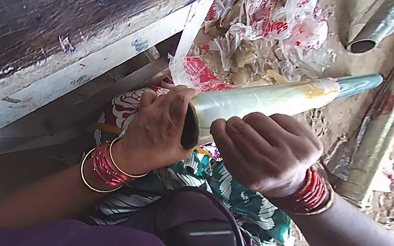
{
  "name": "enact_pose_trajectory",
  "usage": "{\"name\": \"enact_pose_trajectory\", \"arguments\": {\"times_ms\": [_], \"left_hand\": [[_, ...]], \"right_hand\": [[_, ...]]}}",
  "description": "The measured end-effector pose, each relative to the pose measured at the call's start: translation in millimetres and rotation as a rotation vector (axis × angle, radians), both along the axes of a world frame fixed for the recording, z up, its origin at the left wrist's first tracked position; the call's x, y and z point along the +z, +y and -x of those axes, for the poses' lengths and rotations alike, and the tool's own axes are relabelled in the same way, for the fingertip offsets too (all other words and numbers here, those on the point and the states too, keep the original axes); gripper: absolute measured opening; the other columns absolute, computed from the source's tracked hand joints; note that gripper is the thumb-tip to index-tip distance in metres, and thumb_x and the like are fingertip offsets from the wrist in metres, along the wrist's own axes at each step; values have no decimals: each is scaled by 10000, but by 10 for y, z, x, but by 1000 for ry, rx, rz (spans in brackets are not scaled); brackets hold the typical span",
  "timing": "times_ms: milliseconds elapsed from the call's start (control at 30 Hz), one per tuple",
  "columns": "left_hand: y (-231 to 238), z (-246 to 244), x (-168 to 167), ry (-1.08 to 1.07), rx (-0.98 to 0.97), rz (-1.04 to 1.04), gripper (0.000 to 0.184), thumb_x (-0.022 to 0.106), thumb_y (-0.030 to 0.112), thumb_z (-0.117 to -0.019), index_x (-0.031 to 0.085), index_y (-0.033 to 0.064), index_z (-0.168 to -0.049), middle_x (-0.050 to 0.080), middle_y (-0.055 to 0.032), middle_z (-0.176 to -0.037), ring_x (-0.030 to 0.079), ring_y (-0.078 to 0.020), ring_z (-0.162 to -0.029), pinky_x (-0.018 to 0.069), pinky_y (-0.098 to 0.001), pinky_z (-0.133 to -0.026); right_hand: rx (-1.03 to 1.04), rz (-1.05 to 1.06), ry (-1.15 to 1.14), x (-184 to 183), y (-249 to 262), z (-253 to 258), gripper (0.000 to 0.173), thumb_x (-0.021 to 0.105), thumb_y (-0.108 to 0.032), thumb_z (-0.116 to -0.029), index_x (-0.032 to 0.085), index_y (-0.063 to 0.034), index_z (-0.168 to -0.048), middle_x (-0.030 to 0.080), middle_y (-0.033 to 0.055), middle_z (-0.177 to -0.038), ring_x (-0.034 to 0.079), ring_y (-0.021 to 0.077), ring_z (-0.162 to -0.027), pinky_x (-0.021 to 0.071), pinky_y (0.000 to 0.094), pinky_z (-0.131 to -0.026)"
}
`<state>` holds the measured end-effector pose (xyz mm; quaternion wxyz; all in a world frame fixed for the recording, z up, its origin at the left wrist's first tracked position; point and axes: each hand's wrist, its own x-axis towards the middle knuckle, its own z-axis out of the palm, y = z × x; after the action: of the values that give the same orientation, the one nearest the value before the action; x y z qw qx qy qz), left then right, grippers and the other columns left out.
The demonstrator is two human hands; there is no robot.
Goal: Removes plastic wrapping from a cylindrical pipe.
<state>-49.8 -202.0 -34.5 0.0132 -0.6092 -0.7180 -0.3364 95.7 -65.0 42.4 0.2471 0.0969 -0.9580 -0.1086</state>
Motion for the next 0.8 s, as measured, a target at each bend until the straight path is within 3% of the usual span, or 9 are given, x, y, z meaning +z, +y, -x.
{"name": "enact_pose_trajectory", "arguments": {"times_ms": [367,600,800], "left_hand": [[-5,5,3,-20,-4,3,898,772,484,-695,474,-41,-1360,631,-241,-1317,644,-330,-1163,444,-536,-883],[2,7,21,-41,1,30,927,789,485,-675,475,-29,-1380,621,-231,-1326,631,-333,-1173,439,-535,-885],[7,8,-21,-35,14,12,924,804,497,-667,486,-18,-1366,645,-216,-1292,664,-334,-1100,469,-548,-854]], "right_hand": [[22,-71,-81,53,184,-74,221,479,82,-983,640,39,-837,560,119,-635,497,254,-553,307,383,-511],[-17,-112,-146,-27,664,-389,190,462,3,-1014,622,49,-922,599,160,-679,572,316,-585,362,426,-505],[-137,-251,-149,-149,1175,-737,124,485,32,-1008,594,46,-951,573,176,-691,590,358,-613,387,463,-515]]}}
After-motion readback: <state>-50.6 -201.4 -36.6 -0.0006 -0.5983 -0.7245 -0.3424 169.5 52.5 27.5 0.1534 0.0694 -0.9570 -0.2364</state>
